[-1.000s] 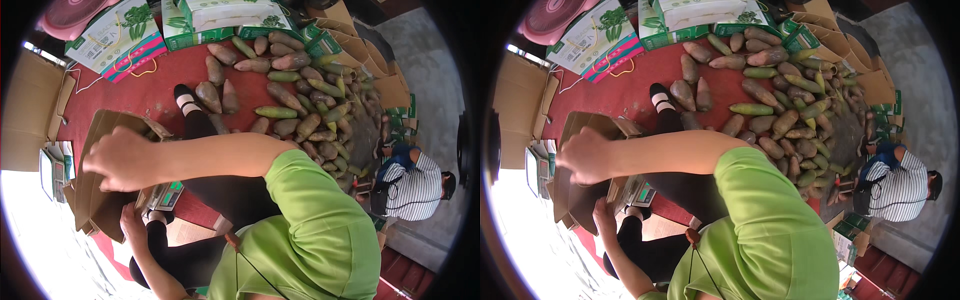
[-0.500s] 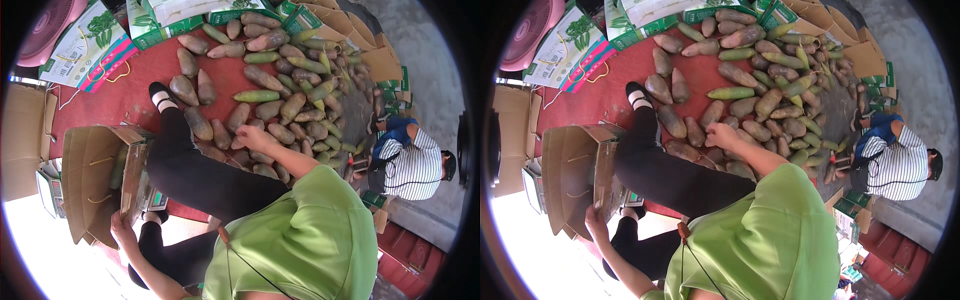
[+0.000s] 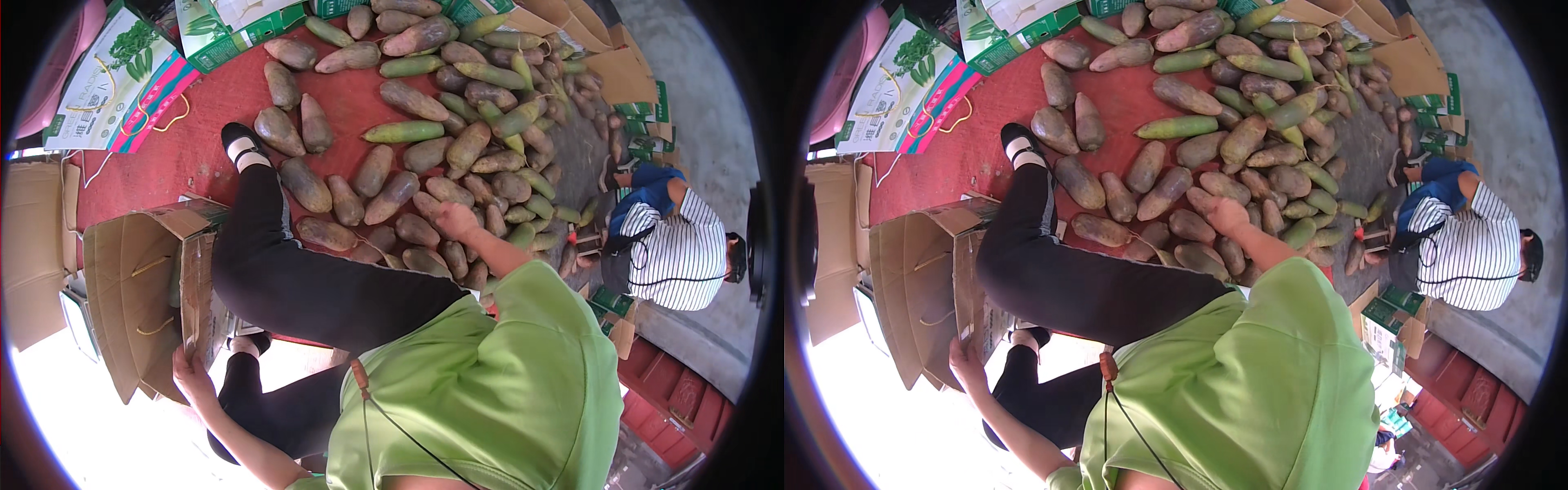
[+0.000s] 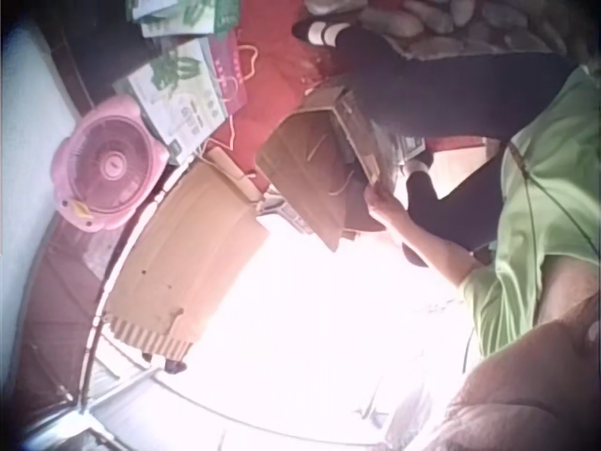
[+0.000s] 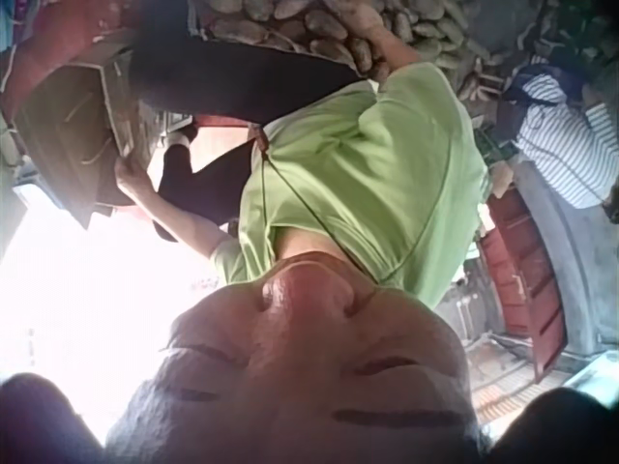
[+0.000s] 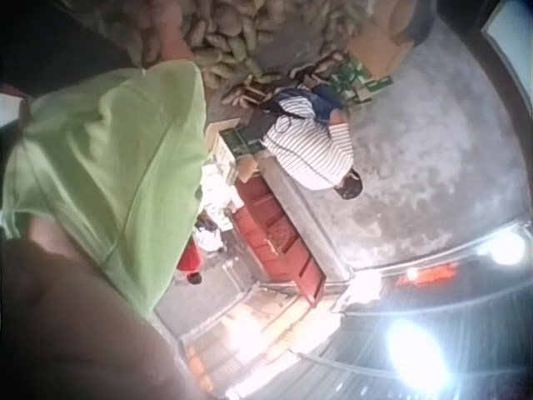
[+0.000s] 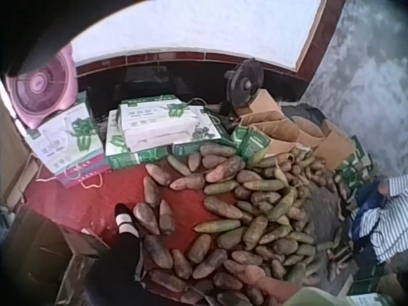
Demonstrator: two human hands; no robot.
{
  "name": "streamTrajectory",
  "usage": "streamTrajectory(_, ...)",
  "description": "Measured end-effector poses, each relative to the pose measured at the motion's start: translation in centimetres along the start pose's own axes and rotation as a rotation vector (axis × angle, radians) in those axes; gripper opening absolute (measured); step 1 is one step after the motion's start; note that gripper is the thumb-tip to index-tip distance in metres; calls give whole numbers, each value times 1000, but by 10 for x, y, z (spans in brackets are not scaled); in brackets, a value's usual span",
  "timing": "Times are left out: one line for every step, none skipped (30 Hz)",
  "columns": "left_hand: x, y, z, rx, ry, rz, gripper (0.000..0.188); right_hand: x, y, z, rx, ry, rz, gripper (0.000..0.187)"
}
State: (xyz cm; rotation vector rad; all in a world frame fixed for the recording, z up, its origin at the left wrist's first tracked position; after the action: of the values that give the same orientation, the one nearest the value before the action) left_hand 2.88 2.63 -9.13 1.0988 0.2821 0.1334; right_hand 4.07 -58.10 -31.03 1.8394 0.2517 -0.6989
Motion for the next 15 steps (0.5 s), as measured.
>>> streamTrajectory(1, 0, 3, 2, -1, -18, 31, 7, 10, 7, -13, -88, 48, 18)
streamTrajectory(1, 0, 5, 5, -1, -36, 31, 17, 12, 20, 81, -96, 115, 20)
streamTrajectory(2, -1, 8, 4, -3, -38, 31, 27, 12, 36, 175, -108, 184, 23)
streamTrajectory(3, -2, 11, -2, -19, -24, 32, 39, 8, 52, 174, -112, 185, 23)
streamTrajectory(4, -2, 13, -10, -34, -8, 33, 50, 6, 71, 366, -219, 288, 31)
streamTrajectory(5, -4, 14, -11, -34, -9, 33, 58, 5, 84, 560, -325, 390, 40)
streamTrajectory(2, -1, 11, 10, -16, -10, 33, 62, 16, 65, 565, -314, 373, 40)
streamTrajectory(-1, 1, 8, 32, 3, -11, 33, 63, 29, 53, 780, -468, 403, 50)
streamTrajectory(-3, 3, 10, 35, 10, -7, 33, 62, 42, 44, 989, -629, 441, 61)
streamTrajectory(0, 0, 16, 23, 9, -7, 32, 73, 42, 60, 986, -634, 454, 61)
streamTrajectory(3, -2, 20, 10, 8, -7, 31, 86, 41, 83, 998, -705, 528, 69)
streamTrajectory(3, 0, 20, 17, 15, -5, 31, 92, 41, 80, 1012, -771, 580, 77)
streamTrajectory(3, 0, 18, 25, 57, -37, 30, 97, 42, 79, 1067, -802, 585, 82)
streamTrajectory(3, 1, 16, 33, 99, -68, 29, 101, 44, 77, 1066, -799, 576, 82)
streamTrajectory(2, 1, 12, 36, 106, -64, 29, 105, 44, 76, 1122, -863, 606, 84)
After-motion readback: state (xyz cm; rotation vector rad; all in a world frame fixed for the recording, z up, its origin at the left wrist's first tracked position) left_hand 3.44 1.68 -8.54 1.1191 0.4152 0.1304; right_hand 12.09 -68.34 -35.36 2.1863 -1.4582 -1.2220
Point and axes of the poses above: each hand's wrist, its own x-axis towards the middle knuckle, its own y-axis out of the back of the hand, z = x × y, the point moved 3 cm from there along x, towards the middle knuckle, and after that the axes turned 5 degrees about -x, right-handed, at the moved point
